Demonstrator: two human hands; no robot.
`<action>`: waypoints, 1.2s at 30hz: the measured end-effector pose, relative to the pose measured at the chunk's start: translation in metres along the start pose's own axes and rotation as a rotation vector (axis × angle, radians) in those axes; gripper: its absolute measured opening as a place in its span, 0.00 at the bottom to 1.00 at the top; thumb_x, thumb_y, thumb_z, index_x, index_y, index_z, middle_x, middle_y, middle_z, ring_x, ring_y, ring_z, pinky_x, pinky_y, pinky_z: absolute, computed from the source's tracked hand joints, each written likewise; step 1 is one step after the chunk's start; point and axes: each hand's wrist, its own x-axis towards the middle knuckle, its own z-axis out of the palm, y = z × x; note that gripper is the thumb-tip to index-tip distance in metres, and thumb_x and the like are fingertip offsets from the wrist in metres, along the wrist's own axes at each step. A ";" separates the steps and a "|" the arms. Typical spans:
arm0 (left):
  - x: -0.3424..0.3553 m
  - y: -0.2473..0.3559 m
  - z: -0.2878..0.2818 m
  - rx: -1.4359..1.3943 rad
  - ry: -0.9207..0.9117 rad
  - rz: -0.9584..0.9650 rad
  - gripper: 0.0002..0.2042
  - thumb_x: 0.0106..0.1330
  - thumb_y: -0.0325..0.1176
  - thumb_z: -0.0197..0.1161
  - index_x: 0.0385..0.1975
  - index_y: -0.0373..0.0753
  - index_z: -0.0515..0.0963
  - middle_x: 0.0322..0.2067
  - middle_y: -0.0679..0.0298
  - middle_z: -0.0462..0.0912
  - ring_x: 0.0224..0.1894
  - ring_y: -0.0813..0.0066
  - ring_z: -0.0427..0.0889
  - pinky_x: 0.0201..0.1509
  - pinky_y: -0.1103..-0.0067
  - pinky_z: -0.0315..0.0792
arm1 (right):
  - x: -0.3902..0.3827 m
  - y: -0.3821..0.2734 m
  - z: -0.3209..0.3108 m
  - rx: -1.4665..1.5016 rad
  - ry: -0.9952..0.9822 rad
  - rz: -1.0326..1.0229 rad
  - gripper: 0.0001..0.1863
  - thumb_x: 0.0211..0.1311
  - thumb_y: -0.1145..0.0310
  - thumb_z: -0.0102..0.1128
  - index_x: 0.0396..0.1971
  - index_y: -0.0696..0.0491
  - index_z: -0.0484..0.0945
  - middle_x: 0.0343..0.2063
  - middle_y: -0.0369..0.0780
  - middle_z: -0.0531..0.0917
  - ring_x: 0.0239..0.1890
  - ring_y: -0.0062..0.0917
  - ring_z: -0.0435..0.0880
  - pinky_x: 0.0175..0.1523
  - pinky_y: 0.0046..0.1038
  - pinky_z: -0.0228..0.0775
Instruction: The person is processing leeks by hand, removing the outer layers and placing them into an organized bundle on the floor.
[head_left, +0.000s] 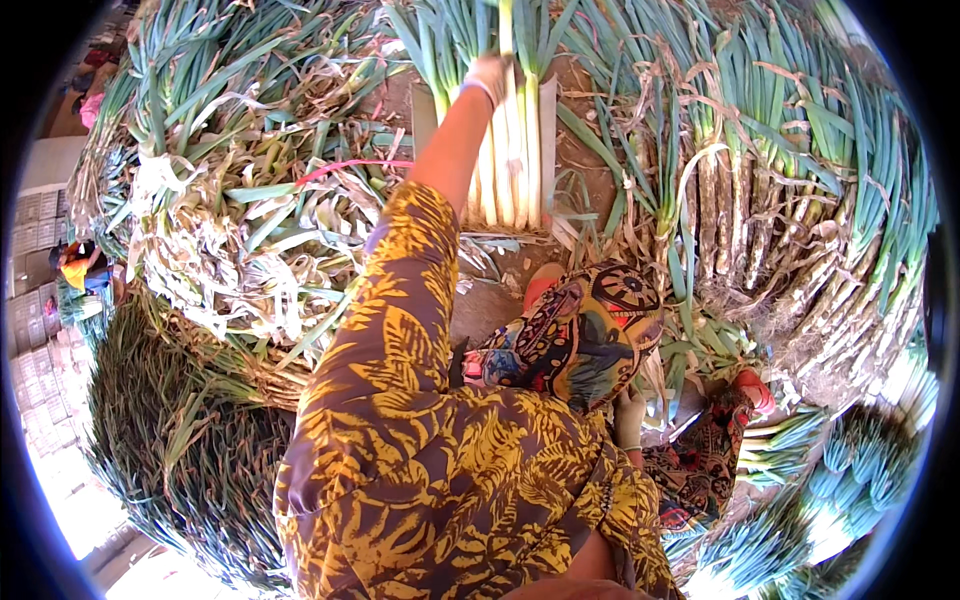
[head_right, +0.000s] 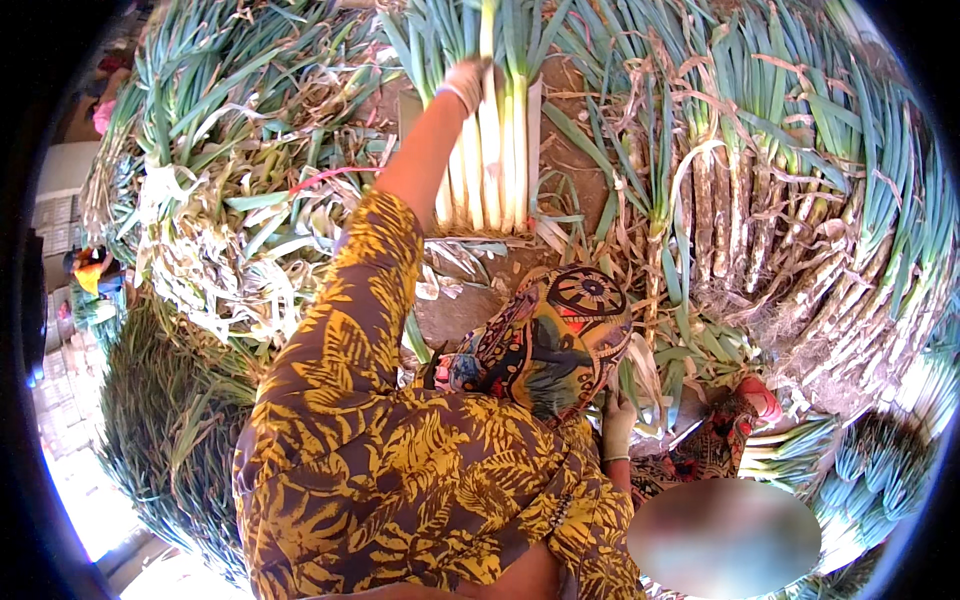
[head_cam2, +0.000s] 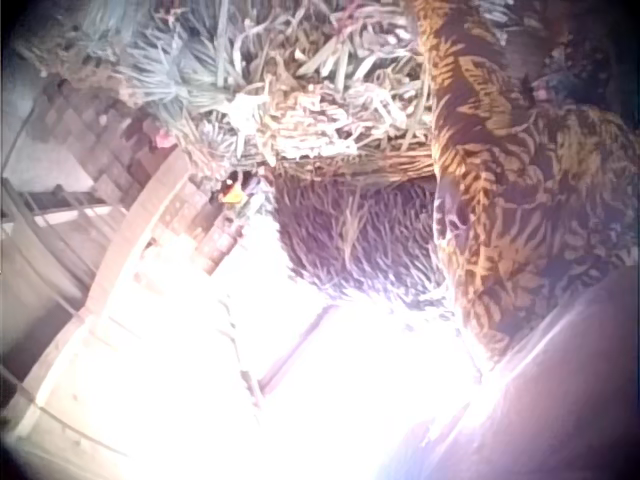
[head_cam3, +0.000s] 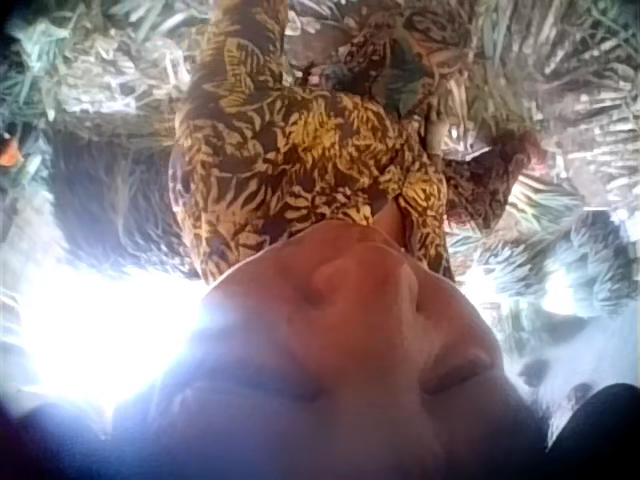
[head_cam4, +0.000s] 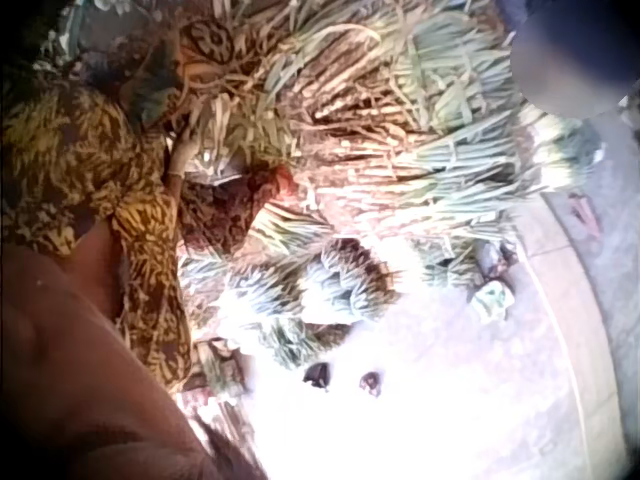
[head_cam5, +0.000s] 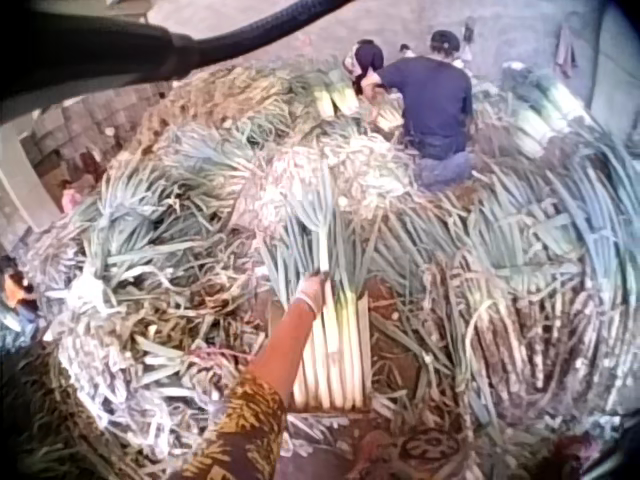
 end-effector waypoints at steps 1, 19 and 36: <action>-0.001 -0.038 0.002 -0.013 -0.042 -0.070 0.10 0.66 0.31 0.54 0.41 0.32 0.75 0.29 0.54 0.82 0.25 0.63 0.81 0.30 0.72 0.77 | 0.002 0.006 -0.003 0.013 0.014 -0.029 0.15 0.66 0.64 0.54 0.36 0.63 0.79 0.22 0.43 0.78 0.22 0.27 0.71 0.30 0.30 0.63; -0.031 -0.141 0.019 0.407 -0.116 -0.328 0.23 0.60 0.36 0.67 0.51 0.28 0.72 0.32 0.56 0.81 0.27 0.68 0.80 0.30 0.73 0.77 | -0.009 -0.017 -0.004 0.096 -0.058 0.072 0.16 0.65 0.64 0.56 0.37 0.65 0.79 0.23 0.38 0.78 0.24 0.23 0.70 0.31 0.28 0.64; -0.062 -0.135 0.019 0.348 -0.204 -0.265 0.26 0.62 0.45 0.66 0.43 0.23 0.72 0.30 0.56 0.78 0.27 0.69 0.80 0.31 0.73 0.81 | 0.059 -0.092 -0.026 -0.465 0.270 -0.255 0.21 0.58 0.62 0.60 0.51 0.52 0.72 0.45 0.48 0.77 0.48 0.47 0.77 0.48 0.42 0.73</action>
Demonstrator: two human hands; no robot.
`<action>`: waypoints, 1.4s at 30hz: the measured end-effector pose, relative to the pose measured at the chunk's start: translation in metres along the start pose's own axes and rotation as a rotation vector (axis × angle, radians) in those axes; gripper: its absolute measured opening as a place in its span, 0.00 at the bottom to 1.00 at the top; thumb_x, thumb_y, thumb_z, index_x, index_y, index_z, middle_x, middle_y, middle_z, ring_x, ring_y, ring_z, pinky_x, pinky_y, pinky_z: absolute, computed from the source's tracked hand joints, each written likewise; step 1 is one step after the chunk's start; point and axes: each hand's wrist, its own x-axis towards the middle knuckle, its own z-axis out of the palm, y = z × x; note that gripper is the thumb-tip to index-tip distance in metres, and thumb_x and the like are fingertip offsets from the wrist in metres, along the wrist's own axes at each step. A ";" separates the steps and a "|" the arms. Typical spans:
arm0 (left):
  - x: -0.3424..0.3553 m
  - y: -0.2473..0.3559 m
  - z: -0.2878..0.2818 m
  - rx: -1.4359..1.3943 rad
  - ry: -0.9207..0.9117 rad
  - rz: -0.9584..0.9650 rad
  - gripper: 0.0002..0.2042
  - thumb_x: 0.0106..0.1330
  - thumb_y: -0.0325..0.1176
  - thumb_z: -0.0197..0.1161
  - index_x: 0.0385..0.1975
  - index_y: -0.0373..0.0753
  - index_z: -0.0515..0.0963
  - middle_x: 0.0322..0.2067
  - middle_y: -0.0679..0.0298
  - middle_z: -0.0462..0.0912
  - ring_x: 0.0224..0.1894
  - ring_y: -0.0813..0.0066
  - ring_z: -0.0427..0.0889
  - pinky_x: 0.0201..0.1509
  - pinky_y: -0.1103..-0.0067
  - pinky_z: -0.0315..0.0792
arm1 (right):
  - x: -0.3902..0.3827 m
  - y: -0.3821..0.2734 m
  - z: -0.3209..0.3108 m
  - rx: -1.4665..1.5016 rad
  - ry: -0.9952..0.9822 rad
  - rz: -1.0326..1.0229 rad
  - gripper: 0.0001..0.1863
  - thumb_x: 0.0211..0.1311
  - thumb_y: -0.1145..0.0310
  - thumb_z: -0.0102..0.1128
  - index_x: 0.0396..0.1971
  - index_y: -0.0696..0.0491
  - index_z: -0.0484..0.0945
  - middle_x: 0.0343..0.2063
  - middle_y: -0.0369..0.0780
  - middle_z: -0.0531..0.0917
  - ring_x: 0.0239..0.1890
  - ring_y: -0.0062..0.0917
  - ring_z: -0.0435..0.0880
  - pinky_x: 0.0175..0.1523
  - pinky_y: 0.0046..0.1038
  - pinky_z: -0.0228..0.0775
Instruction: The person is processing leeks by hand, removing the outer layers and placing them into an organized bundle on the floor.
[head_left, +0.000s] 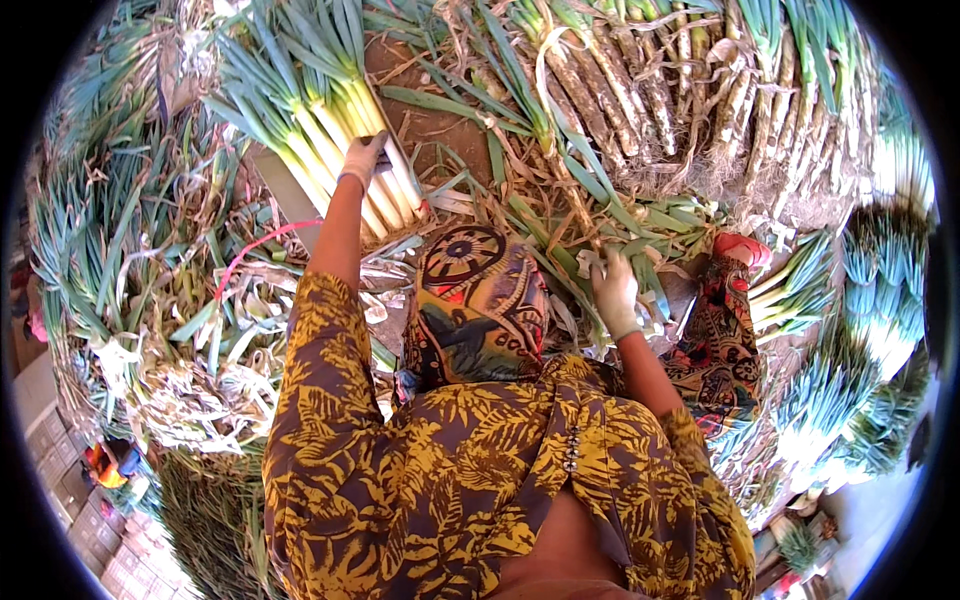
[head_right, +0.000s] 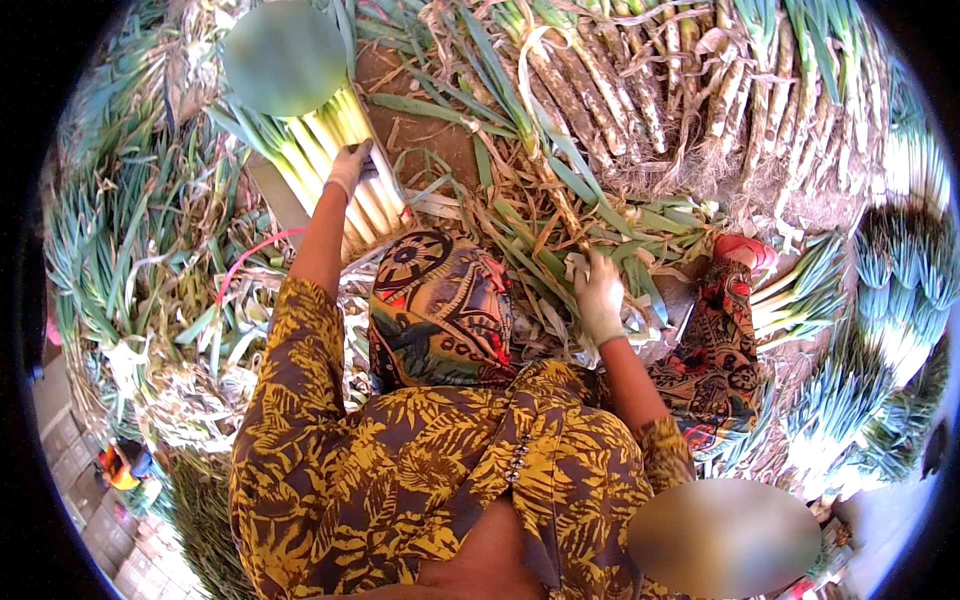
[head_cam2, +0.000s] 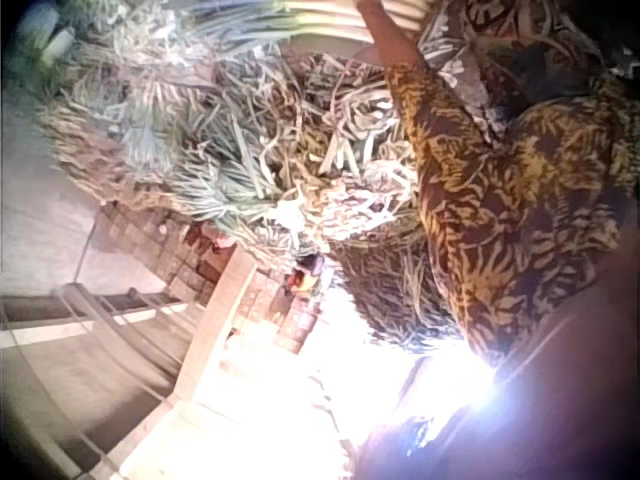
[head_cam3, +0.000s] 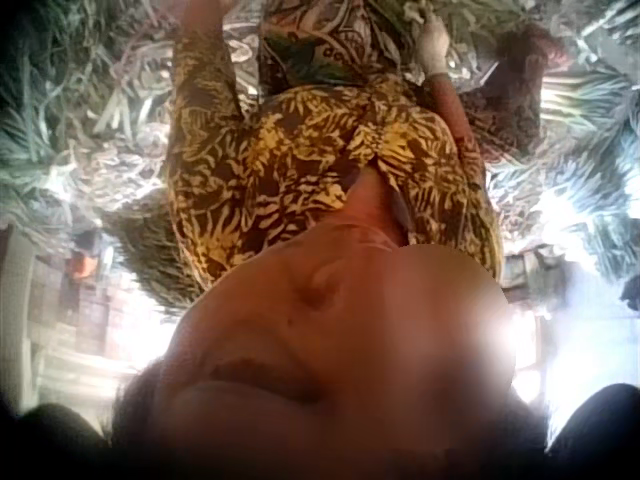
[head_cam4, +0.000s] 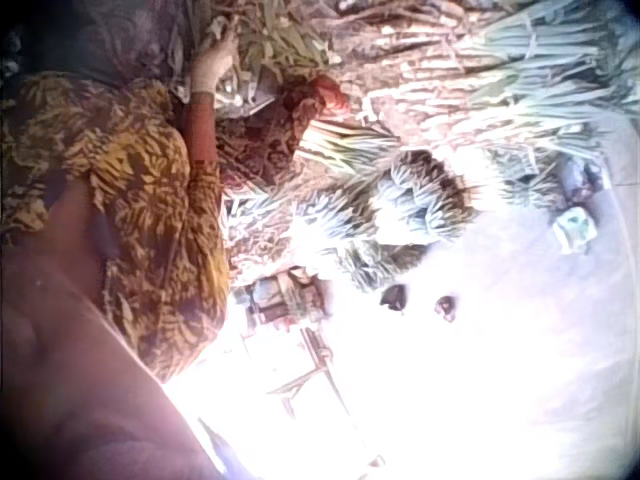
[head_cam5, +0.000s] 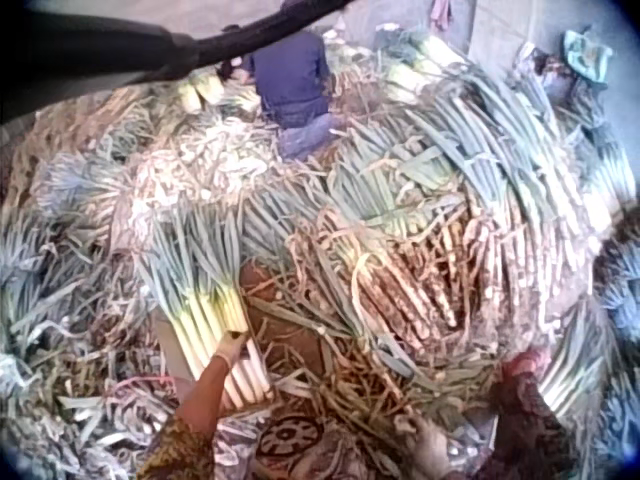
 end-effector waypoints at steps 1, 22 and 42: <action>-0.002 -0.001 -0.003 -0.078 -0.023 -0.034 0.28 0.63 0.45 0.64 0.50 0.24 0.69 0.33 0.56 0.78 0.30 0.70 0.81 0.35 0.74 0.81 | 0.017 -0.001 0.007 -0.056 0.061 -0.003 0.22 0.58 0.62 0.61 0.51 0.52 0.72 0.45 0.48 0.78 0.49 0.47 0.77 0.48 0.42 0.73; -0.197 0.271 0.252 -0.367 -0.927 0.075 0.36 0.61 0.55 0.63 0.62 0.37 0.62 0.59 0.47 0.69 0.60 0.53 0.69 0.64 0.66 0.64 | -0.013 -0.051 -0.130 1.163 0.169 -0.115 0.16 0.63 0.74 0.56 0.50 0.59 0.71 0.27 0.31 0.76 0.24 0.11 0.69 0.27 0.15 0.62; -0.263 0.234 0.315 0.267 -1.063 0.193 0.05 0.65 0.32 0.58 0.33 0.37 0.75 0.20 0.66 0.75 0.15 0.80 0.69 0.14 0.83 0.64 | -0.033 -0.105 -0.211 1.237 0.431 -0.169 0.19 0.67 0.70 0.56 0.54 0.60 0.68 0.36 0.36 0.80 0.26 0.13 0.71 0.29 0.17 0.66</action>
